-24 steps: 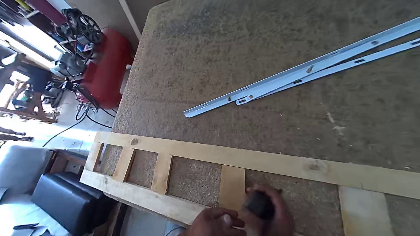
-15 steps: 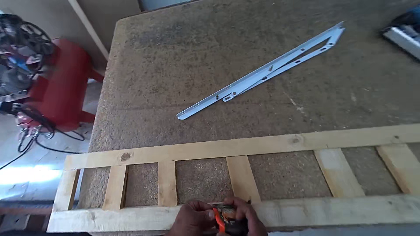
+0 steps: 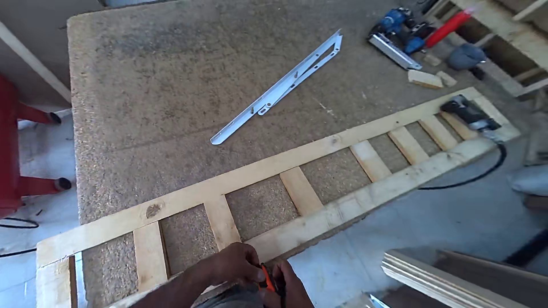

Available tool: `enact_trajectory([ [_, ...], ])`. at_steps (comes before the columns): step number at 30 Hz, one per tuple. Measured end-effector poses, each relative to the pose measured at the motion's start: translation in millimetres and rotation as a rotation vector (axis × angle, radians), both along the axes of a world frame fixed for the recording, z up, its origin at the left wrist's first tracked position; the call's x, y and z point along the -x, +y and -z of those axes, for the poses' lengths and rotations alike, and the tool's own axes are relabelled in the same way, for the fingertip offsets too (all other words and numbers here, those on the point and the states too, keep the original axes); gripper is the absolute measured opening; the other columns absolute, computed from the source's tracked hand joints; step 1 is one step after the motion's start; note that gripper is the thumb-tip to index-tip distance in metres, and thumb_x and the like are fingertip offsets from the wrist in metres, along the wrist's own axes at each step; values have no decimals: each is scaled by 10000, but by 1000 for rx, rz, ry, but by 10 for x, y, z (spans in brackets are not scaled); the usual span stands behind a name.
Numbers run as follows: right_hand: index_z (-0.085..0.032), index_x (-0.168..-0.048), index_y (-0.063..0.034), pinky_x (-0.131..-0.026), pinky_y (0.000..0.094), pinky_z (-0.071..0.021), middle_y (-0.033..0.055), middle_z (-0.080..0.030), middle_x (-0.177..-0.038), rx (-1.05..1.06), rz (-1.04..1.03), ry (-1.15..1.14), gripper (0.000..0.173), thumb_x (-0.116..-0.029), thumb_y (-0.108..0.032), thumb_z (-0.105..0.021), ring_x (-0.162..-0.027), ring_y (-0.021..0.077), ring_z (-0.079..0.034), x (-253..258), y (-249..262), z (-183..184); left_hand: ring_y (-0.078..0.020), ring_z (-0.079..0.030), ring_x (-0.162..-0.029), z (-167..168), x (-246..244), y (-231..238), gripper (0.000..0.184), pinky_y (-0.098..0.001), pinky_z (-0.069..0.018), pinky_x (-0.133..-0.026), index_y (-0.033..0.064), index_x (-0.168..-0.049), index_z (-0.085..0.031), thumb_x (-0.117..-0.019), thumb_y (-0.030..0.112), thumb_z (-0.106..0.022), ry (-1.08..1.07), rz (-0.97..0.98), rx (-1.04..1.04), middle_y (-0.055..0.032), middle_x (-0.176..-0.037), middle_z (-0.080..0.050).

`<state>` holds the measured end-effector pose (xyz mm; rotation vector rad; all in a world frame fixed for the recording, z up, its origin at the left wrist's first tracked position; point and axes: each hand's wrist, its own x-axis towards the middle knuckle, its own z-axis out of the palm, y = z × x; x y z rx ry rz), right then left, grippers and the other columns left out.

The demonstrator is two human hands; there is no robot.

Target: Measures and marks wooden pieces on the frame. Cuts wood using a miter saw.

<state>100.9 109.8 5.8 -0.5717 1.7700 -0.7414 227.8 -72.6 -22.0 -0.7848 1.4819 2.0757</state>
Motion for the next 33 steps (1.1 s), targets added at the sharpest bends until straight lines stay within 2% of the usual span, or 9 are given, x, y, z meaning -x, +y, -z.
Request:
enact_trajectory([
  [3,-530,-1085,-22,-672,397,-547,84,-607,-855,-26,175,0,517,-758,-254,-856,-743,195,-623,-89,166,71,-209,-628,-819,-77,120,-347,244,-419,-552,-785,-39,-1077,-632,-923,135,-708,82,67,217,-131,-943,-649],
  [6,-528,-1146,28,-729,448,-572,159,-641,-935,-107,327,35,495,-811,-172,-831,-804,259,-657,-91,453,169,-196,-631,-893,94,134,-969,192,-405,-533,-819,-14,-1108,-662,-998,117,-575,90,-240,418,-120,-1024,-672],
  [8,-528,-1151,51,-764,467,-574,186,-647,-944,-185,375,63,466,-837,-127,-822,-827,282,-664,-90,738,277,-264,-657,-966,259,170,-1432,210,-498,-533,-862,7,-1107,-694,-1009,173,-610,44,-428,625,-152,-1063,-697],
  [10,-523,-1143,53,-752,447,-568,172,-631,-916,-244,397,68,456,-838,-110,-820,-803,264,-651,-125,1039,404,-333,-679,-1050,445,217,-1757,269,-606,-517,-945,51,-1147,-715,-1022,270,-620,-61,-433,839,-177,-1101,-714],
  [12,-521,-1130,32,-738,426,-558,149,-622,-899,-289,424,41,458,-826,-125,-824,-792,238,-638,-206,1281,475,-342,-676,-1094,632,272,-1803,288,-638,-493,-971,104,-1148,-742,-1039,327,-598,-127,-344,992,-158,-1121,-726],
  [15,-537,-1129,1,-742,419,-545,131,-626,-912,-316,444,3,461,-819,-165,-836,-811,223,-628,-383,1522,526,-347,-648,-1171,820,327,-1583,312,-648,-485,-991,191,-1155,-764,-1051,397,-554,-160,-280,1214,-120,-1180,-717],
  [20,-559,-1108,-64,-653,383,-536,67,-610,-857,-275,503,43,493,-774,-285,-847,-736,181,-610,-641,1606,740,-353,-641,-1191,831,350,-1533,360,-681,-475,-971,236,-1179,-755,-1047,474,-519,-183,-264,1276,-110,-1221,-709],
  [25,-546,-1128,-77,-652,368,-531,47,-589,-864,-282,431,25,536,-784,-380,-825,-733,159,-595,-668,1552,782,-347,-642,-1189,846,360,-1549,361,-677,-475,-965,262,-1178,-754,-1039,492,-514,-195,-278,1277,-86,-1222,-711],
  [33,-539,-1128,-86,-658,376,-529,47,-584,-864,-292,393,36,516,-804,-383,-810,-739,168,-592,-676,1523,796,-320,-658,-1159,903,367,-1587,343,-673,-478,-944,281,-1156,-759,-1030,498,-525,-198,-298,1275,-66,-1189,-723],
])
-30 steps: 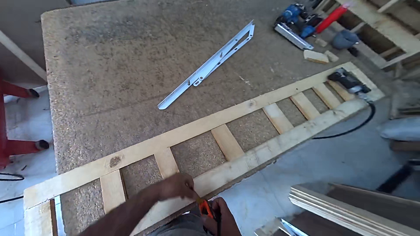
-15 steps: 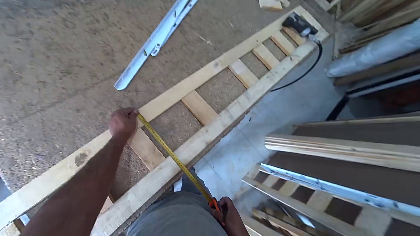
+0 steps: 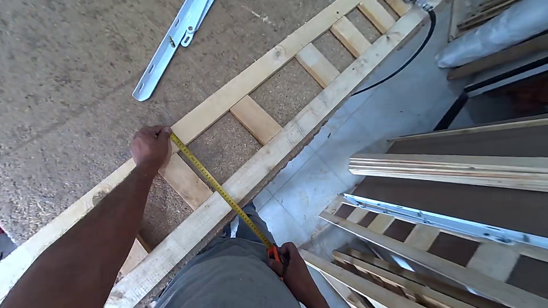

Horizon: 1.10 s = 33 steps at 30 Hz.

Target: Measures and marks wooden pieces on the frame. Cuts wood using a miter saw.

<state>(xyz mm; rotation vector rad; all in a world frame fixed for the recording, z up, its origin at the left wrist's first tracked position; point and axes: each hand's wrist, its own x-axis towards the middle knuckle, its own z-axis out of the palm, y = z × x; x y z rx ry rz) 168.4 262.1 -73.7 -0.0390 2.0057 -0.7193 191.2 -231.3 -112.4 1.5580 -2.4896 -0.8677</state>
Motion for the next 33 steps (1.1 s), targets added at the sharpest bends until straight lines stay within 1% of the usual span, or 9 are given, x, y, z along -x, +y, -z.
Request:
enact_trajectory([
  [11,-558,-1119,-73,-689,381,-534,54,-600,-879,21,23,18,494,-788,-305,-841,-771,174,-604,10,-13,-54,-331,-669,-1135,-83,11,5,327,-682,-483,-945,246,-1153,-761,-1020,471,-564,42,2,-53,-86,-1175,-729],
  [13,-566,-1113,-69,-682,387,-540,62,-613,-885,86,69,30,490,-764,-273,-843,-771,182,-614,40,-81,-109,-265,-688,-1095,-151,-51,-26,324,-573,-514,-971,166,-1206,-741,-1030,394,-594,232,4,-147,-95,-1154,-737],
  [16,-566,-1127,-72,-657,403,-570,70,-632,-904,202,39,114,481,-777,-280,-822,-764,194,-644,242,-420,-260,-253,-619,-1241,-360,-334,74,480,-494,-497,-1066,59,-1407,-584,-1043,368,-541,513,35,-190,-152,-1358,-636],
  [21,-577,-1133,-14,-715,401,-566,96,-644,-926,274,-212,329,492,-816,-324,-791,-806,201,-645,720,-1524,-610,-259,-669,-1114,-600,-985,843,390,-512,-541,-983,24,-1331,-608,-1044,288,-581,470,-263,-180,-152,-1228,-683],
  [24,-606,-1170,0,-882,451,-562,155,-666,-1067,139,-426,398,518,-836,-359,-771,-987,272,-667,912,-2161,-640,-259,-692,-1064,-576,-1174,1218,398,-481,-566,-959,0,-1333,-598,-1030,257,-599,374,-341,-391,-157,-1192,-697],
  [27,-624,-1168,-22,-957,479,-538,184,-654,-1142,15,-630,543,460,-858,-334,-757,-1103,329,-651,1018,-2569,-422,-228,-679,-1113,-592,-1110,1459,432,-431,-552,-992,-19,-1367,-571,-1023,241,-582,349,-367,-542,-148,-1244,-683],
  [29,-669,-1112,-23,-1008,508,-503,197,-665,-1147,72,-736,698,401,-857,-324,-737,-1135,356,-635,1048,-2698,-285,-216,-671,-1150,-589,-1002,1548,468,-411,-549,-1011,-25,-1404,-539,-1017,233,-591,378,-404,-590,-147,-1288,-670],
  [31,-697,-1136,-23,-1108,527,-437,212,-641,-1287,180,-873,734,398,-912,-352,-684,-1255,373,-585,1014,-2765,-305,-222,-670,-1154,-611,-866,1566,478,-416,-548,-1011,-21,-1421,-524,-1014,222,-592,389,-466,-627,-158,-1305,-659],
  [33,-684,-1200,-41,-1054,510,-489,199,-672,-1234,291,-1023,668,415,-956,-370,-624,-1199,357,-630,885,-2776,-324,-224,-681,-1096,-598,-746,1556,461,-432,-555,-974,4,-1394,-561,-1010,257,-597,352,-569,-645,-144,-1235,-682],
])
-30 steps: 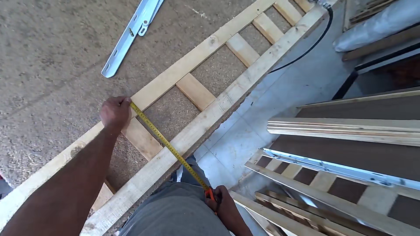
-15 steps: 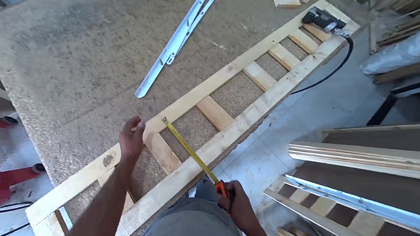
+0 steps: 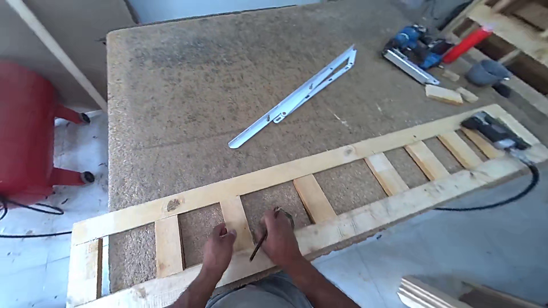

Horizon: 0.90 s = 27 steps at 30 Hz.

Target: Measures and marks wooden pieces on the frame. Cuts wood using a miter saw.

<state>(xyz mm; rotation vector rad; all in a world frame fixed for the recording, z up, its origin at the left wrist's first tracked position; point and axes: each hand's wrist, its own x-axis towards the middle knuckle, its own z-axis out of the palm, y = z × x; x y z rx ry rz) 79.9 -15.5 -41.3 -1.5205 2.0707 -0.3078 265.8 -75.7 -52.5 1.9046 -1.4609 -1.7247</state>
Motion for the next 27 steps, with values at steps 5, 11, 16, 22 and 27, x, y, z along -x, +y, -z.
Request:
enact_trajectory([
  [5,-477,-1487,-11,-1071,492,-494,237,-608,-1342,-192,42,-351,680,-921,-324,-689,-1242,360,-608,-299,-36,182,-267,-679,-1022,-71,268,-117,383,-475,-568,-883,19,-1272,-633,-1026,311,-598,-58,-237,-176,-164,-1135,-688],
  [11,-465,-1495,-5,-1044,449,-518,191,-655,-1290,-205,151,-521,706,-895,-282,-715,-1183,301,-650,-212,-143,211,-255,-677,-887,44,325,-189,392,-442,-580,-781,23,-1260,-631,-1031,339,-605,-113,-382,-254,-164,-1039,-682],
  [16,-450,-1518,-16,-1085,424,-491,206,-613,-1361,-192,102,-559,743,-887,-293,-727,-1247,296,-614,-144,-124,293,-211,-652,-749,116,341,-209,417,-396,-566,-681,19,-1170,-665,-1012,403,-632,-157,-392,-238,-126,-916,-679],
  [22,-481,-1502,-20,-1061,426,-503,223,-614,-1337,-194,96,-590,758,-867,-334,-752,-1212,307,-623,-111,-134,316,-209,-649,-731,142,381,-282,435,-385,-566,-673,-19,-1119,-652,-937,363,-751,-168,-410,-272,-136,-895,-679],
  [27,-499,-1494,-36,-1058,415,-507,200,-633,-1316,-188,111,-597,732,-875,-338,-747,-1201,288,-631,-122,-159,343,-244,-672,-845,184,400,-281,490,-439,-570,-768,-3,-1112,-671,-923,442,-748,-245,-363,-248,-153,-965,-692],
])
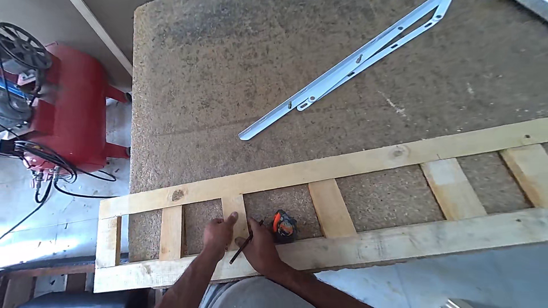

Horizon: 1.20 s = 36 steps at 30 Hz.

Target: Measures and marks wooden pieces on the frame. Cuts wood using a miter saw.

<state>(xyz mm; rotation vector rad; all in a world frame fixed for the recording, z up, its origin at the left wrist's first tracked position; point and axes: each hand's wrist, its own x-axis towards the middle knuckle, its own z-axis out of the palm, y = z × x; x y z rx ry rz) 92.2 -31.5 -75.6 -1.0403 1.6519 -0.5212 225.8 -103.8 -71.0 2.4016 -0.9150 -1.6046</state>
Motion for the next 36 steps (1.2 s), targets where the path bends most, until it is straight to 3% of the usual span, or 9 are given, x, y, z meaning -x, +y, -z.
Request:
enact_trajectory([
  [8,-485,-1501,-48,-1035,435,-520,197,-645,-1286,-91,-51,7,668,-916,-270,-719,-1164,297,-650,44,-124,-256,-243,-705,-952,-107,114,-1,537,-425,-595,-850,-48,-1246,-587,-980,409,-685,159,-50,43,-175,-1064,-706],
  [12,-433,-1538,-50,-1076,474,-493,241,-586,-1358,-73,-189,89,724,-921,-317,-703,-1246,352,-601,79,-93,-196,-229,-698,-859,-32,114,32,531,-427,-590,-783,-8,-1210,-631,-919,418,-756,98,68,24,-144,-993,-709],
  [15,-586,-1429,-76,-1087,504,-469,231,-629,-1321,159,-217,273,576,-957,-402,-637,-1262,386,-588,186,-88,-176,-213,-687,-808,-45,160,26,532,-419,-586,-751,1,-1162,-648,-886,435,-788,39,119,28,-122,-944,-703],
  [18,-668,-1339,-122,-1111,530,-458,198,-643,-1365,483,-242,400,483,-967,-427,-628,-1318,381,-577,327,40,-38,-230,-713,-900,-70,175,36,534,-453,-592,-839,15,-1146,-674,-873,458,-792,-17,142,14,-125,-980,-724],
  [21,-562,-1441,-73,-1201,591,-344,239,-541,-1492,665,-432,441,785,-917,-657,-587,-1439,428,-455,428,294,160,-242,-711,-950,-87,188,24,563,-480,-578,-881,25,-1143,-688,-874,513,-769,-75,199,5,-125,-1001,-727],
  [24,-469,-1509,-10,-1216,599,-301,253,-496,-1530,636,-483,489,1010,-857,-778,-541,-1459,441,-421,407,313,206,-280,-701,-1042,-177,253,-11,650,-516,-556,-936,23,-1171,-682,-862,593,-734,-214,330,-41,-144,-1076,-725],
  [28,-429,-1530,27,-1232,589,-281,258,-462,-1555,600,-477,458,1105,-832,-826,-506,-1473,438,-402,410,273,203,-334,-679,-1115,-478,356,-75,650,-541,-531,-983,-6,-1194,-671,-900,573,-691,-333,552,-46,-188,-1137,-708],
  [33,-419,-1530,43,-1237,572,-278,268,-452,-1558,607,-449,411,1154,-813,-859,-484,-1471,434,-407,434,265,194,-340,-693,-1099,-675,506,-28,518,-544,-542,-959,6,-1169,-668,-982,485,-597,-446,728,-14,-186,-1118,-716],
  [36,-376,-1556,35,-1252,573,-240,264,-421,-1581,559,-478,408,1152,-821,-844,-493,-1492,420,-377,452,289,175,-317,-704,-1026,-676,450,-19,477,-540,-549,-919,32,-1114,-682,-966,479,-607,-381,751,14,-158,-1038,-722],
])
